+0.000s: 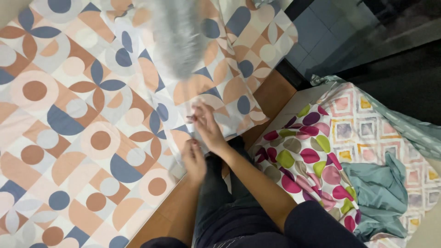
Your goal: The person removes a pillowcase from a pillow on a bed, using a feather duster to clean the pillow surface. They then insert the pillow into a new pillowcase, adjusting the fabric to fit properly before placing the finished pillow back on the bed.
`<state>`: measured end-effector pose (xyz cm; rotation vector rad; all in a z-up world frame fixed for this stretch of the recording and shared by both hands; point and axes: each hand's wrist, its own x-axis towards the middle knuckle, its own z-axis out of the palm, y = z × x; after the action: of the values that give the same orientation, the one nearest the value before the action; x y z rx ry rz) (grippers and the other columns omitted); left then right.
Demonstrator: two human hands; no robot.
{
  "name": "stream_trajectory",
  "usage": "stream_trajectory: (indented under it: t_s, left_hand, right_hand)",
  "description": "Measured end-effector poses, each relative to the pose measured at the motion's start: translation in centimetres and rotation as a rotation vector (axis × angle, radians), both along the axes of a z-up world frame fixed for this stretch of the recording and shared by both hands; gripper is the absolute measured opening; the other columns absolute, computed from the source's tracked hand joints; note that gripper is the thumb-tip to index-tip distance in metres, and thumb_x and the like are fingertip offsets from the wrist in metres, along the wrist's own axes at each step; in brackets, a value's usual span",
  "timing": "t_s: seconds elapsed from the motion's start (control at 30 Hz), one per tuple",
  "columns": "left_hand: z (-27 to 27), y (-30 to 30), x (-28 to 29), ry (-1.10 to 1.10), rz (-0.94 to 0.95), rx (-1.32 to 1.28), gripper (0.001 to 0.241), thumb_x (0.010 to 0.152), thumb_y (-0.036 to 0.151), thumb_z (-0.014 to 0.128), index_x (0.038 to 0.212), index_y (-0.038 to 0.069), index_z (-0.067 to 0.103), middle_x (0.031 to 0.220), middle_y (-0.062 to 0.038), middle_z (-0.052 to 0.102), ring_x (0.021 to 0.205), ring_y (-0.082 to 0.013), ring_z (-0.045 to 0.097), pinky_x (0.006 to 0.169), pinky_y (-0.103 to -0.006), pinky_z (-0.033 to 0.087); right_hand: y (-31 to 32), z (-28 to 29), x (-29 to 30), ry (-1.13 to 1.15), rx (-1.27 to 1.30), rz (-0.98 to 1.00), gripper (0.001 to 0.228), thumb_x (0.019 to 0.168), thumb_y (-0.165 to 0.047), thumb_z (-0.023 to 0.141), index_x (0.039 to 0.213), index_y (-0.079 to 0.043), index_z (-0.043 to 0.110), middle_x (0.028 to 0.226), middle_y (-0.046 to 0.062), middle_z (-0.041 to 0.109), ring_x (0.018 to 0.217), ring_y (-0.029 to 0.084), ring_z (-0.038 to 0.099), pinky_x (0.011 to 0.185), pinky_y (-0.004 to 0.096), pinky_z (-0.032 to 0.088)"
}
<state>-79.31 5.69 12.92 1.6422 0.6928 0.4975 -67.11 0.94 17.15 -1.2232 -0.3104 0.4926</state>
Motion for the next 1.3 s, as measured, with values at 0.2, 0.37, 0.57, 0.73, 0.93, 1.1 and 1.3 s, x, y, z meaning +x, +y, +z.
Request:
stream_trajectory:
  t_s: [0.2,0.37,0.57,0.73,0.93,1.1,1.3]
  left_hand:
    - [5.1,-6.8,6.5,0.084,-0.303,0.031,0.031,0.108,0.015,0.041,0.130,-0.001,0.055,0.098,-0.018,0.062,0.091,-0.0296,0.061,0.081,-0.0390,0.048]
    - [1.2,-6.6,7.4,0.034,-0.468,0.384,0.046,0.099,0.015,0.055,0.142,-0.001,0.050,0.137,-0.028,0.050,0.128,-0.0446,0.046,0.110,-0.0526,0.037]
    - [-19.7,-1.3,-3.3,0.616,0.231,0.518,0.097,0.080,0.036,0.082,0.153,-0.003,0.031,0.151,-0.031,0.040,0.137,-0.0504,0.038,0.109,-0.0617,0.029]
    - [-29.2,1.6,-12.0,0.514,0.429,-0.309,0.100,0.098,0.045,0.073,0.155,-0.009,0.010,0.154,-0.028,0.036,0.140,-0.0412,0.045,0.111,-0.0519,0.044]
    - [-28.2,-0.3,-11.6,0.184,0.605,-1.148,0.079,0.100,0.061,0.044,0.158,0.008,0.031,0.158,-0.009,0.045,0.137,-0.0324,0.052,0.109,-0.0499,0.045]
    - [-22.6,-2.4,-10.7,0.080,0.932,-1.297,0.080,0.099,0.070,0.025,0.158,0.016,0.030,0.159,-0.010,0.044,0.139,-0.0348,0.049,0.112,-0.0519,0.042]
    - [-24.7,-7.5,-13.1,-0.089,1.116,-1.347,0.093,0.097,0.076,0.009,0.159,0.011,0.031,0.159,-0.015,0.047,0.138,-0.0375,0.053,0.113,-0.0498,0.039]
  right_hand:
    - [-4.7,0.9,9.2,-0.168,-0.467,-0.422,0.031,0.115,-0.016,0.050,0.139,0.001,0.059,0.091,0.017,0.058,0.077,0.020,0.053,0.065,0.036,0.045]
    - [-13.0,4.1,18.2,-0.307,-0.709,-0.463,0.037,0.110,-0.014,0.046,0.145,-0.005,0.056,0.072,-0.002,0.059,0.056,0.008,0.052,0.050,0.029,0.044]
    - [-19.7,2.1,24.4,-0.534,-0.393,-0.387,0.038,0.113,-0.006,0.047,0.151,-0.001,0.051,0.077,-0.004,0.053,0.066,0.004,0.048,0.061,0.024,0.045]
    - [-17.2,-2.0,27.6,-0.742,-0.617,-0.573,0.016,0.111,-0.003,0.055,0.119,0.004,0.066,0.101,0.017,0.070,0.090,0.023,0.066,0.081,0.037,0.053]
    - [-18.2,-17.8,11.6,-0.574,-0.782,0.240,0.033,0.084,-0.010,0.070,0.115,0.002,0.071,0.100,0.028,0.071,0.089,0.037,0.072,0.078,0.042,0.056]
    - [-22.7,-11.3,7.4,-0.712,-0.774,0.887,0.035,0.097,-0.010,0.057,0.129,-0.012,0.071,0.099,0.021,0.074,0.090,0.037,0.071,0.080,0.044,0.056]
    - [-17.2,-5.0,17.9,-0.769,-0.494,0.628,0.029,0.090,0.003,0.057,0.114,-0.001,0.072,0.100,0.021,0.074,0.081,0.029,0.074,0.072,0.036,0.057]
